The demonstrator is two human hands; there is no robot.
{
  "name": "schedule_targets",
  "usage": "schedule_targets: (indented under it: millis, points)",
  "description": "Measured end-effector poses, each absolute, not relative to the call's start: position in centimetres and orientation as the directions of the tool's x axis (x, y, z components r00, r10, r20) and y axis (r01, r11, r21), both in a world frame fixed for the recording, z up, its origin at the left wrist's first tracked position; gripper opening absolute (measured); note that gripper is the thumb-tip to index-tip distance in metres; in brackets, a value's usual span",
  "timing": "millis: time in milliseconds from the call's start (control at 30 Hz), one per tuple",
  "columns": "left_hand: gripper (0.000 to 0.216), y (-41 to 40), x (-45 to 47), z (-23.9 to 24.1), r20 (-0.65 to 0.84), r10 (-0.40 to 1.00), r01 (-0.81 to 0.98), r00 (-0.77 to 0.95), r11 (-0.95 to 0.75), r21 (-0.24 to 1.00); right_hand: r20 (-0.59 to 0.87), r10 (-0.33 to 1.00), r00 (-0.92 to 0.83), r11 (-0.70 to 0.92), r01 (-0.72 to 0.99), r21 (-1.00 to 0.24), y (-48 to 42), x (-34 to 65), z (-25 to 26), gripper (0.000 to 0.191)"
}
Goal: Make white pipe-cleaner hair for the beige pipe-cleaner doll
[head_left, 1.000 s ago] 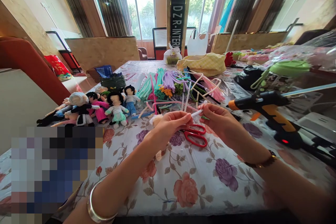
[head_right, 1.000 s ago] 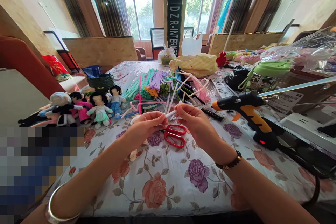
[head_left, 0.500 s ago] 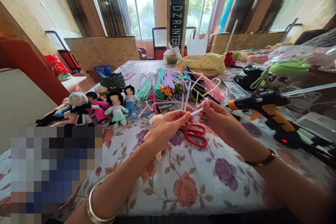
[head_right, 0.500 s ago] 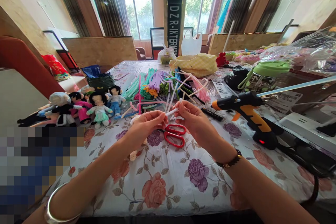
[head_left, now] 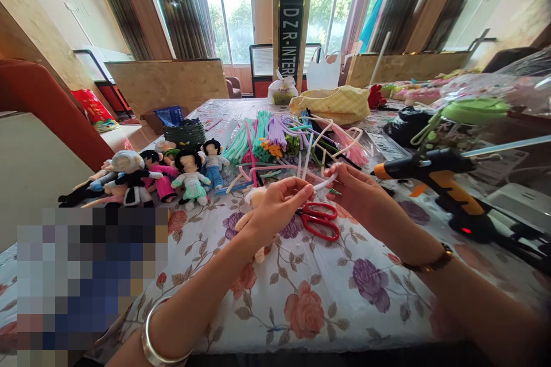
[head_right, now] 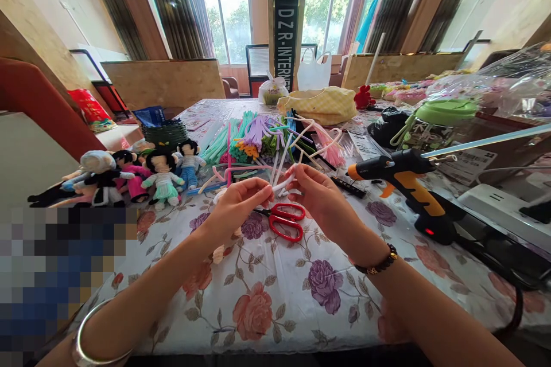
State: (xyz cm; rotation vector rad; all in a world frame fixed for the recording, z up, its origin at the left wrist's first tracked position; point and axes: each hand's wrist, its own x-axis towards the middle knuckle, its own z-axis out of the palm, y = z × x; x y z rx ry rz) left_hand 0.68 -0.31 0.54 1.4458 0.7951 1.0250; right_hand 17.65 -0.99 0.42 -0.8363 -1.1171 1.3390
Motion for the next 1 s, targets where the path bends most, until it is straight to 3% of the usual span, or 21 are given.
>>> schedule_targets:
  millis: [200, 467, 667, 733, 833, 900, 1000]
  points:
    - [0.023, -0.4, 0.7, 0.6, 0.195, 0.888, -0.046, 0.417, -0.193, 0.98, 0.08, 0.994, -0.079, 0.041, -0.403, -0.914, -0.9, 17.5, 0.9, 0.016]
    - [0.022, -0.7, 0.5, 1.0, 0.162, 0.901, -0.093, 0.402, -0.137, 0.986, 0.099, 0.98, -0.171, 0.016, -0.429, -0.903, -1.3, 17.3, 1.2, 0.013]
    - [0.032, 0.4, -0.1, 1.3, 0.259, 0.91, -0.037, 0.324, -0.262, 0.964, 0.137, 0.982, -0.13, 0.06, -0.472, -0.88, -1.3, 17.7, 0.7, 0.018]
    - [0.038, 1.0, -1.1, 2.0, 0.279, 0.94, 0.057, 0.197, -0.295, 0.954, 0.158, 0.984, -0.077, 0.104, -0.469, -0.877, -1.2, 17.7, 0.6, 0.021]
    - [0.042, 2.2, -3.6, 2.9, 0.3, 0.954, 0.387, -0.024, -0.268, 0.882, 0.19, 0.981, -0.041, 0.149, -0.468, -0.871, -1.1, 17.5, 0.6, 0.018]
    - [0.048, 2.9, -5.5, 3.3, 0.203, 0.979, 0.551, -0.027, -0.155, 0.82, 0.205, 0.978, -0.028, 0.17, -0.458, -0.873, -1.1, 17.3, 0.6, 0.015]
    - [0.057, 3.5, -7.8, 3.3, -0.019, 0.989, 0.635, 0.143, -0.077, 0.769, 0.203, 0.979, 0.009, 0.187, -0.432, -0.882, -1.2, 17.1, 0.8, 0.013]
